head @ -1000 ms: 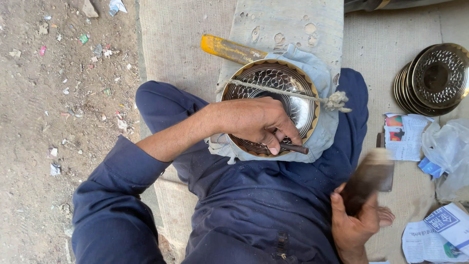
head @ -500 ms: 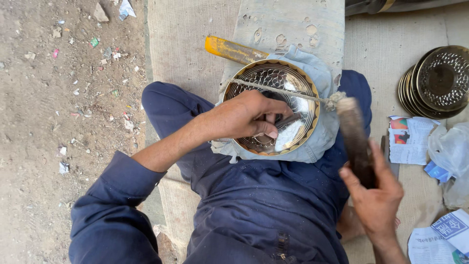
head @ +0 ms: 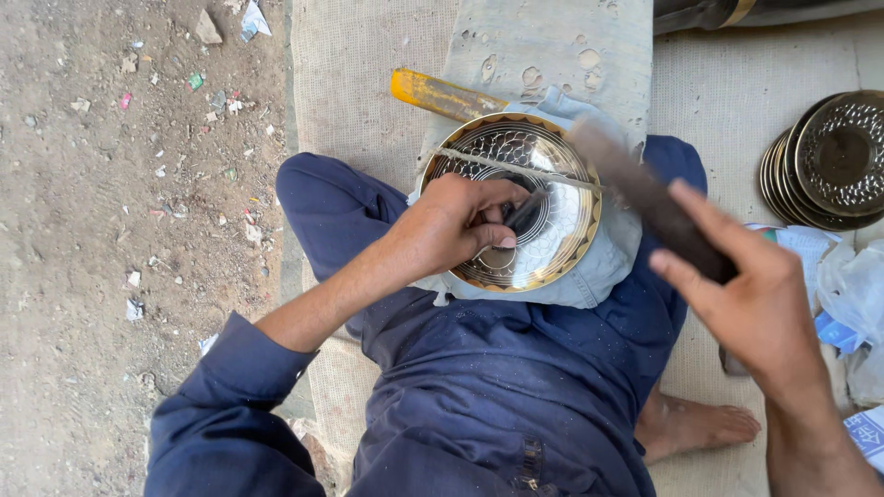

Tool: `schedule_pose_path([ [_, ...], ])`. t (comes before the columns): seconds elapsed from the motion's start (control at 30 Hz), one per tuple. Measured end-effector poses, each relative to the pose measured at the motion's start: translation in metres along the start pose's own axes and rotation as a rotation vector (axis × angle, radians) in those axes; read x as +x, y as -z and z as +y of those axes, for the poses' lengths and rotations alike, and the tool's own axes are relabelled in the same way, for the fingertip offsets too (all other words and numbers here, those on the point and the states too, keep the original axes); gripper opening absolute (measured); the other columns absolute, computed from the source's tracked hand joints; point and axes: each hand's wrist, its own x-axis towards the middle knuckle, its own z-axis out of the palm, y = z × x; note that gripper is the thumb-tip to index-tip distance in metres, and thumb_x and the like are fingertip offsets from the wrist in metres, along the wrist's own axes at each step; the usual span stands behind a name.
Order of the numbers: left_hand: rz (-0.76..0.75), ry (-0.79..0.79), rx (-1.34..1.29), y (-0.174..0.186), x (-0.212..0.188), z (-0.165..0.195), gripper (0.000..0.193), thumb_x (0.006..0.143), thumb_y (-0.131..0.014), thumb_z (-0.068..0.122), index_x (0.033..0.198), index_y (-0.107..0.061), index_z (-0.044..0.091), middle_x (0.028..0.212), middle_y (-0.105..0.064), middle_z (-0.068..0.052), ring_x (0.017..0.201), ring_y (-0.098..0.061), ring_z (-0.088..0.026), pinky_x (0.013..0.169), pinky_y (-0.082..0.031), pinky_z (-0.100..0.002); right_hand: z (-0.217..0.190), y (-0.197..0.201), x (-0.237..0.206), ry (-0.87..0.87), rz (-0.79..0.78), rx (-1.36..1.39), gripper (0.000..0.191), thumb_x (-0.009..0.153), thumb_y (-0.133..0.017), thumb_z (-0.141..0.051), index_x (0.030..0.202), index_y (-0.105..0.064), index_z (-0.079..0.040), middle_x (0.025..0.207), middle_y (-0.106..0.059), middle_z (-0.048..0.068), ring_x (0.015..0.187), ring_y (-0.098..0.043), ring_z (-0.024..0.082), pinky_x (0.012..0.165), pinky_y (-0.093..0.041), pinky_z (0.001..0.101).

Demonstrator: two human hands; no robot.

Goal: The person sits cross-legged with a decorative brass plate resting on a cloth pad on their lap. They hold a punch against the plate's surface with one hand and repeatedly strike it with a hammer held in the other hand, repositioning the punch to work different spots of the pattern, and occasionally adjust the plate and rope holding it.

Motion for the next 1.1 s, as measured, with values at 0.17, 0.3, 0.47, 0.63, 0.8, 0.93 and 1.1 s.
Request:
schedule_pose_path([
  [0.17,0.168,0.08,0.054,-0.008,-0.009,0.008,0.048,0.081,-0.083,0.012,0.125,-0.067,0.005,0.069,-0.066,-0.009,0.058,-0.064,-0.017,0.057,-0.05,-0.033,-0.013,0.018,0.049,0.1,-0.236,-0.177,0.068,0.08,-0.079,-0.028,0.145,-0.061,-0.019,0.127,-0.072,0.017,0.107,-0.073,0.028,0.089,-0.057,0.0401],
  [0.3,0.3,0.183,0.087,-0.016,-0.017,0.015,0.046,0.081,-0.082,0.011,0.125,-0.068,0.004,0.066,-0.064,-0.012,0.055,-0.064,-0.021,0.056,-0.05,-0.034,-0.039,0.024,0.078,0.259,-0.365,-0.258,0.066,0.08,-0.077,-0.03,0.144,-0.062,-0.022,0.119,-0.074,0.018,0.104,-0.073,0.03,0.084,-0.057,0.0406],
  [0.47,0.463,0.215,0.116,-0.027,-0.026,0.018,0.042,0.082,-0.083,0.011,0.12,-0.066,0.001,0.071,-0.066,-0.012,0.059,-0.066,-0.023,0.058,-0.052,-0.035,-0.064,0.028,0.096,0.177,-0.402,-0.461,0.067,0.085,-0.081,-0.035,0.149,-0.062,-0.03,0.112,-0.077,0.015,0.096,-0.077,0.028,0.084,-0.058,0.0401],
  [0.63,0.534,0.278,0.193,-0.032,-0.029,0.016,0.039,0.08,-0.086,0.013,0.11,-0.064,0.001,0.069,-0.064,-0.012,0.06,-0.065,-0.023,0.056,-0.05,-0.034,-0.063,0.028,0.109,0.272,-0.409,-0.454,0.064,0.083,-0.081,-0.035,0.145,-0.064,-0.031,0.118,-0.076,0.01,0.099,-0.075,0.028,0.084,-0.057,0.041],
  [0.8,0.493,0.235,0.071,-0.023,-0.029,0.01,0.04,0.08,-0.089,0.011,0.108,-0.063,0.001,0.069,-0.06,-0.007,0.059,-0.058,-0.014,0.056,-0.05,-0.028,-0.048,0.031,0.097,0.237,-0.432,-0.418,0.072,0.075,-0.087,-0.033,0.144,-0.068,-0.03,0.119,-0.078,0.008,0.097,-0.077,0.024,0.083,-0.058,0.0396],
  [0.93,0.339,0.106,-0.097,-0.01,-0.021,0.002,0.045,0.083,-0.085,0.005,0.123,-0.064,0.002,0.074,-0.06,-0.004,0.064,-0.055,-0.01,0.058,-0.048,-0.026,-0.026,0.024,0.063,0.312,-0.11,-0.14,0.077,0.077,-0.085,-0.015,0.149,-0.058,-0.01,0.12,-0.073,0.021,0.101,-0.073,0.025,0.086,-0.056,0.0366],
  [1.1,-0.073,-0.162,-0.04,0.01,0.002,-0.008,0.051,0.086,-0.082,0.007,0.133,-0.063,0.004,0.076,-0.066,-0.004,0.065,-0.065,-0.013,0.063,-0.052,-0.029,0.006,-0.002,0.01,0.395,0.182,-0.169,0.071,0.081,-0.085,-0.002,0.146,-0.058,0.0,0.122,-0.071,0.025,0.106,-0.071,0.026,0.091,-0.056,0.0373],
])
